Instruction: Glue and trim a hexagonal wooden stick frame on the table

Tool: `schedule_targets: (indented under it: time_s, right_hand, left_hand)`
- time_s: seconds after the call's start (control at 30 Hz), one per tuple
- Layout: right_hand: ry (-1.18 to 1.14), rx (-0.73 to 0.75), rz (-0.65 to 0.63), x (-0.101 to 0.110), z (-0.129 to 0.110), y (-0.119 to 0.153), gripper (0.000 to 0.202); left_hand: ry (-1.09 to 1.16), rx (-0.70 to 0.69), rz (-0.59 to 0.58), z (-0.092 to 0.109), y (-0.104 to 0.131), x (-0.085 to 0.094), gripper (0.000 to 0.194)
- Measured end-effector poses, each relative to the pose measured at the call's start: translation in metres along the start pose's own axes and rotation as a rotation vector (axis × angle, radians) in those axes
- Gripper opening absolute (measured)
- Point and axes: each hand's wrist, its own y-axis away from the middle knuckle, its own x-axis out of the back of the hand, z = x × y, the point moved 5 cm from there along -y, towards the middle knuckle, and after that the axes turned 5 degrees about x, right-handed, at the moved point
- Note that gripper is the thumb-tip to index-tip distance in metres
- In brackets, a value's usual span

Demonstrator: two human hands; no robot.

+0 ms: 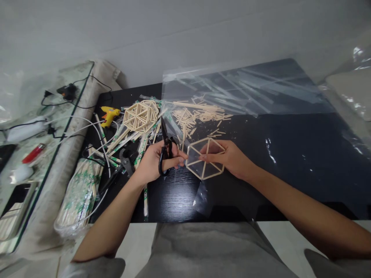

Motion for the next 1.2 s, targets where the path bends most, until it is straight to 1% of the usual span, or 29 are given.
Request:
schedule_targets:
  time_s: [0.1,0.17,0.23,0.3,0.37,0.43,0.5,0.6,0.73,0.83,0.97,1.07,1.2]
  right_hand:
    - [-0.007,0.0,-0.01,-0.001,0.0,0.0,0.03]
    - [-0.01,0.02,-0.007,-0.001,-0.002,0.0,0.029]
    - [-0.016,0.046,0.014,0.001,-0.004,0.0,0.027]
    - [-0.032,0.069,0.055,0.006,-0.005,-0.001,0.026]
    - [-0.056,0.091,0.096,0.011,-0.006,-0.002,0.025]
    - [-0.087,0.105,0.131,0.016,-0.007,-0.003,0.024]
    - [-0.124,0.099,0.152,0.018,-0.009,-0.004,0.024]
    - [-0.209,0.061,0.16,0.018,-0.009,-0.005,0.025]
    - [-0.287,0.006,0.149,0.015,-0.007,-0.005,0.026]
    - [-0.303,-0.009,0.121,0.014,-0.006,-0.005,0.027]
    - [-0.324,-0.032,0.054,0.01,-0.007,-0.005,0.025]
    - [-0.339,-0.06,0.011,0.007,-0.008,-0.004,0.026]
    - [-0.332,-0.076,0.014,0.007,-0.008,-0.004,0.027]
  left_hand:
    - [-0.074,-0.054,0.037,0.003,0.0,-0.002,0.042]
    - [-0.213,-0.108,0.099,0.005,0.0,0.002,0.041]
    - [-0.436,-0.164,0.217,0.01,0.001,0.01,0.038]
    - [-0.717,-0.203,0.358,0.015,0.002,0.019,0.037]
    - [-0.99,-0.209,0.443,0.018,0.002,0.024,0.036]
    - [-1.188,-0.195,0.455,0.02,0.002,0.026,0.037]
    - [-1.289,-0.183,0.431,0.021,0.002,0.024,0.039]
    - [-1.333,-0.172,0.407,0.022,0.004,0.02,0.038]
    - [-1.366,-0.138,0.404,0.02,0.003,0.018,0.032]
    - [-1.394,-0.104,0.393,0.018,0.001,0.017,0.029]
    - [-1.425,-0.095,0.417,0.016,-0.001,0.021,0.023]
    - [-1.384,-0.13,0.387,0.015,-0.002,0.021,0.023]
    - [-1.28,-0.225,0.316,0.016,-0.001,0.018,0.03]
